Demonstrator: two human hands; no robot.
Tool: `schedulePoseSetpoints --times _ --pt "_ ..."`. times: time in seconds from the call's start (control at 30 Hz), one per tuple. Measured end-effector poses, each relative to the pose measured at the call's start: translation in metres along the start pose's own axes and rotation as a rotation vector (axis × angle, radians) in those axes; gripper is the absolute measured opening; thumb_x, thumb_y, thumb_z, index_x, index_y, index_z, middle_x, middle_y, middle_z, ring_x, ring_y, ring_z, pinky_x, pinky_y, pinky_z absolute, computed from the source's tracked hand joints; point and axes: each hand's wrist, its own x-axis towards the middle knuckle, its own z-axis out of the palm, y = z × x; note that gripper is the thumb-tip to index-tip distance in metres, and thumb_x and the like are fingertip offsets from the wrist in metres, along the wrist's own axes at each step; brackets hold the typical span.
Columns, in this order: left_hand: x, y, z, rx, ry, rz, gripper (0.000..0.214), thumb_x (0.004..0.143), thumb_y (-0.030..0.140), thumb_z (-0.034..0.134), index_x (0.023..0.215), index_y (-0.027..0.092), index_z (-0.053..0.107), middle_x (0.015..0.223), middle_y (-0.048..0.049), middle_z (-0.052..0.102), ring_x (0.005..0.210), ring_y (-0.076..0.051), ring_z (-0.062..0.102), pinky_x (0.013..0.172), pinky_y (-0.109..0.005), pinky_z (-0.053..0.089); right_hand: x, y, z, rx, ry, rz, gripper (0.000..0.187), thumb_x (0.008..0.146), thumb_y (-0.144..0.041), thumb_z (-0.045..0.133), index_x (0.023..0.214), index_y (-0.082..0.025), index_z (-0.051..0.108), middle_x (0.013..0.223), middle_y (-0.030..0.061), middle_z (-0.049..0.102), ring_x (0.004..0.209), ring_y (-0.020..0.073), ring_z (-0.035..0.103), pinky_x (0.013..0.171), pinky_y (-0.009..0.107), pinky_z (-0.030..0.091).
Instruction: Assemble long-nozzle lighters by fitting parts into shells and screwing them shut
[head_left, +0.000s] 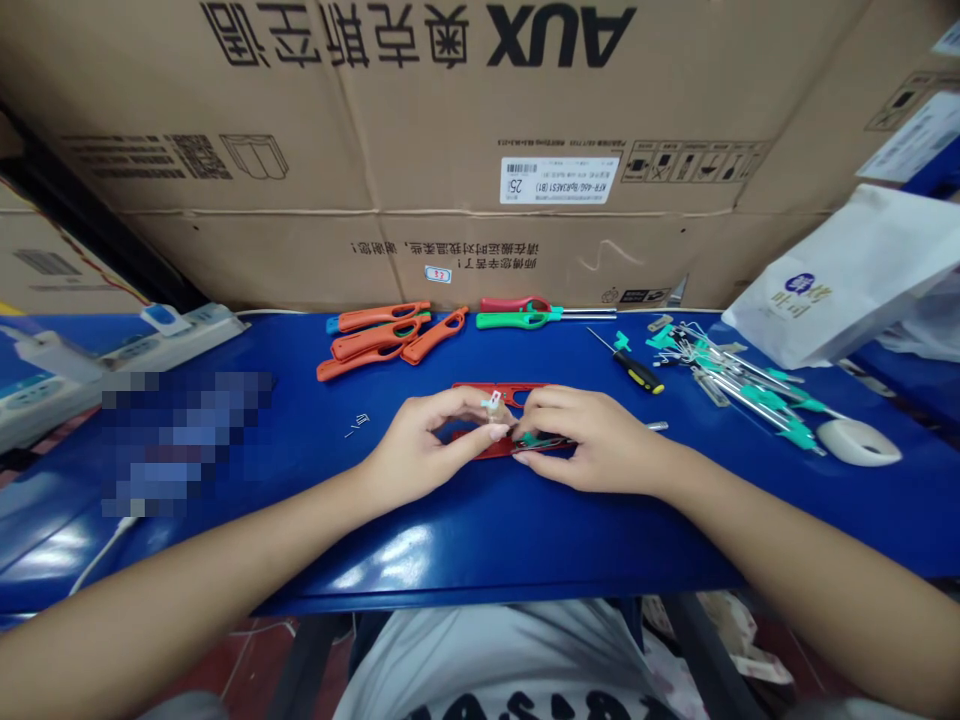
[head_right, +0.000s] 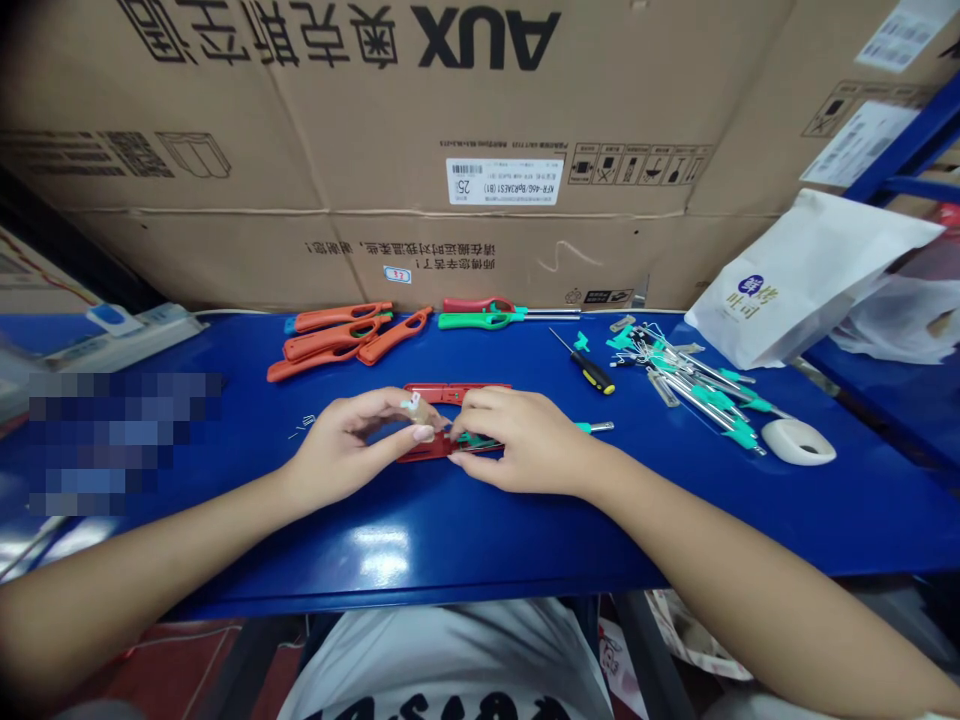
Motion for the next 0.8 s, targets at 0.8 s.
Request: schedulePoseSetpoints --times 0.8 --pt "0.006 -0.014 -0.014 0.227 -0.208 -0.104 0.022 0.089 0.034 0.074 0.105 0.019 0.080 0.096 -0.0062 0.078 0.079 -0.016 0.070 0.068 -0.025 0.053 0.007 0.013 0.010 0.810 -0.127 0.545 0.023 0.084 -0.036 0.074 0.091 -0.017 0.064 0.065 -0.0039 0.060 0.046 0.0065 0.049 0.043 0.019 0.036"
